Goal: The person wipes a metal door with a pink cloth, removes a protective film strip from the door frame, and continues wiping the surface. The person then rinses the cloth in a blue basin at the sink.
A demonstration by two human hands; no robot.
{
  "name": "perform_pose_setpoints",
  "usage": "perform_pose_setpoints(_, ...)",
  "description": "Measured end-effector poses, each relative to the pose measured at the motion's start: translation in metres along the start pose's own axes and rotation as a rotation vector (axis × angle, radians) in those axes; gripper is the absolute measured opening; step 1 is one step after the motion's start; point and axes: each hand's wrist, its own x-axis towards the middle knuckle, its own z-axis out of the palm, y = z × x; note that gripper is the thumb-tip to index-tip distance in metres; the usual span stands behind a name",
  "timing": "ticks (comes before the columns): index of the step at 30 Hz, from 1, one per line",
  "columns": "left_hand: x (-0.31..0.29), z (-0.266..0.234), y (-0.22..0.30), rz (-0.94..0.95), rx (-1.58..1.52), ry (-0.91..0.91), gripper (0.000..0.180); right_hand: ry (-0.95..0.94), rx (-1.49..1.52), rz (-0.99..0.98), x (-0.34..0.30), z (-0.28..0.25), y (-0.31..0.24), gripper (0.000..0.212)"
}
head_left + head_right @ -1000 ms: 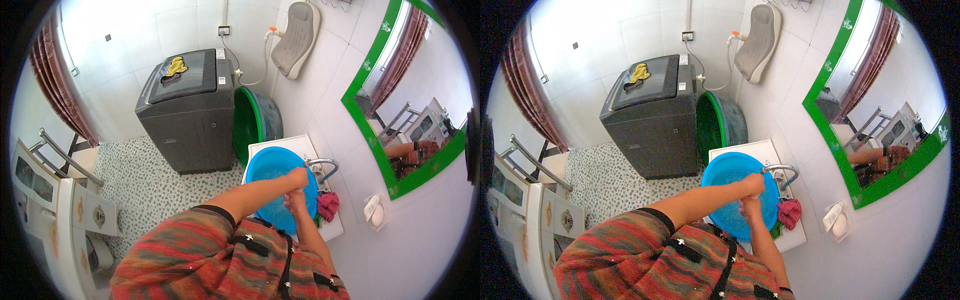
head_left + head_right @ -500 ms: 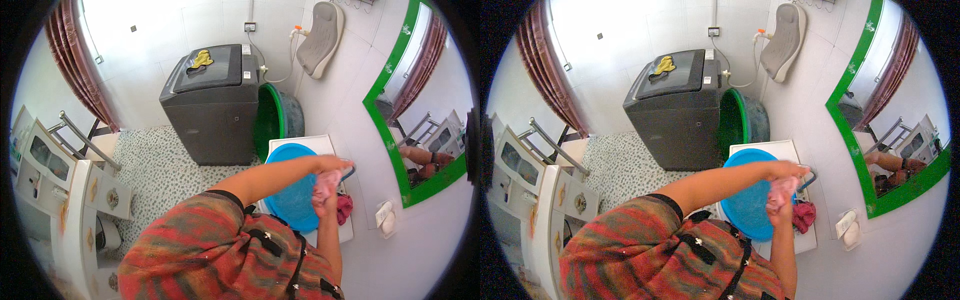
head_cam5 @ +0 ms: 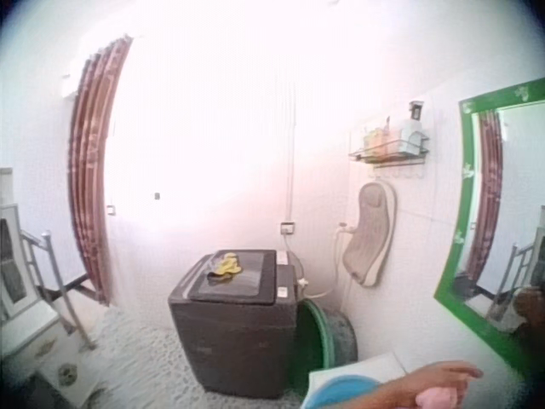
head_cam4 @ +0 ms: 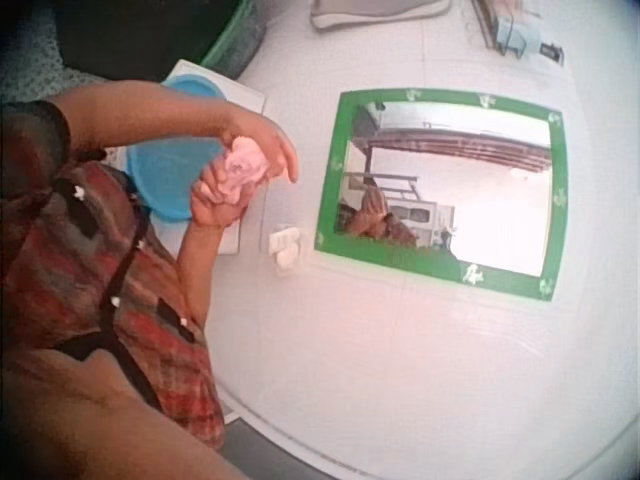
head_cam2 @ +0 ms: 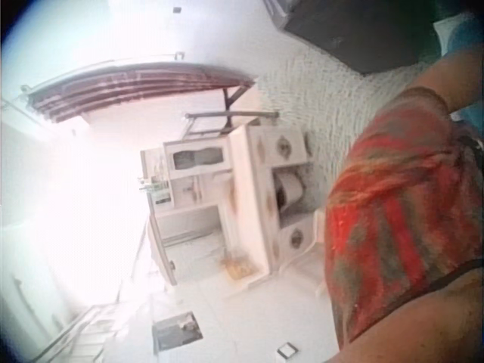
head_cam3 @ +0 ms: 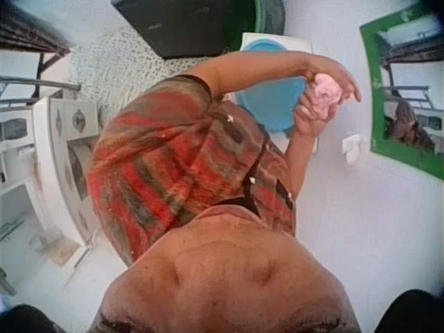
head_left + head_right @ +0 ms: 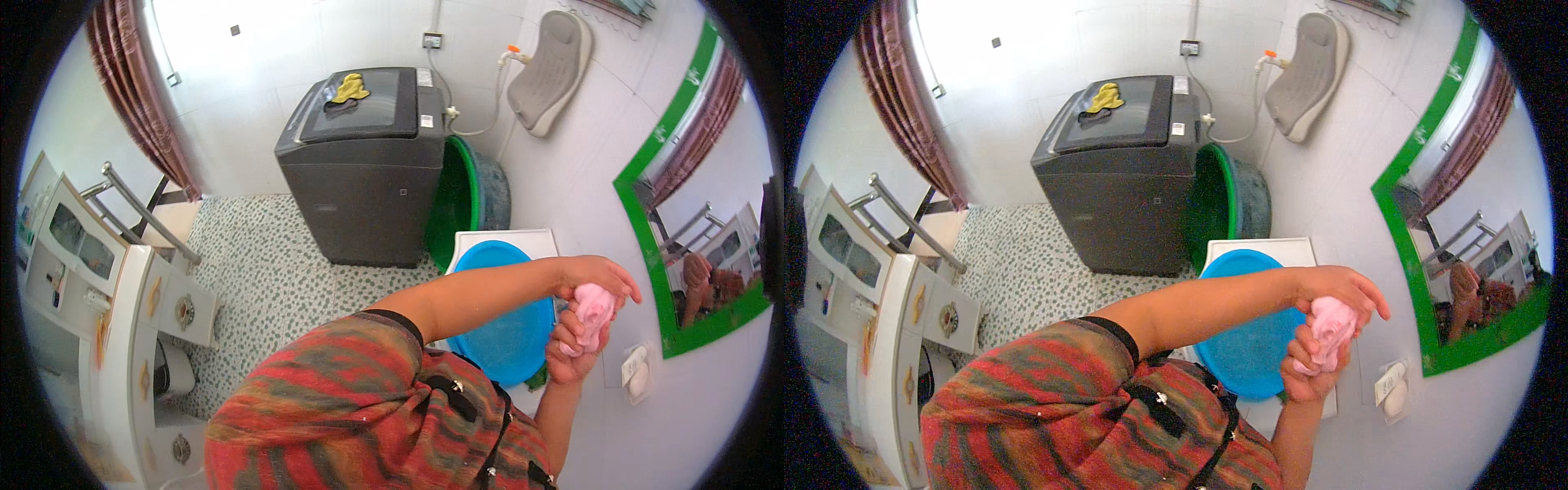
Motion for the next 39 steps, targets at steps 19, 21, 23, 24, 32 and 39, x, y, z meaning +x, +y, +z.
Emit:
perform_pose_setpoints(19, -0.072, -0.09, -0.132, -0.286, 1.152, 0.88, 0.015, 0.912, -1.463, -0.063, 0.033, -0.193, 0.043, 0.031)
perform_pose_setpoints(21, -0.098, -0.084, -0.134, -0.334, 1.231, 0.841, 0.014, 0.841, -1.591, -0.084, 0.026, -0.24, 0.044, 0.03)
perform_pose_setpoints(23, -0.12, -0.076, -0.129, -0.339, 1.245, 0.834, 0.013, 0.706, -1.516, -0.18, 0.021, -0.284, 0.048, 0.03)
perform_pose_setpoints(24, -0.13, -0.071, -0.123, -0.343, 1.229, 0.855, 0.013, 0.619, -1.377, -0.26, 0.022, -0.298, 0.05, 0.031)
perform_pose_setpoints(32, -0.2, -0.042, -0.044, -0.072, 1.144, 0.997, 0.048, 0.363, -2.285, -0.426, 0.086, -0.196, 0.032, 0.028)
perform_pose_setpoints(39, -0.391, -0.076, -0.054, -0.336, 1.445, 1.47, 0.038, 0.692, -1.245, -0.164, 0.096, -0.133, 0.067, 0.012)
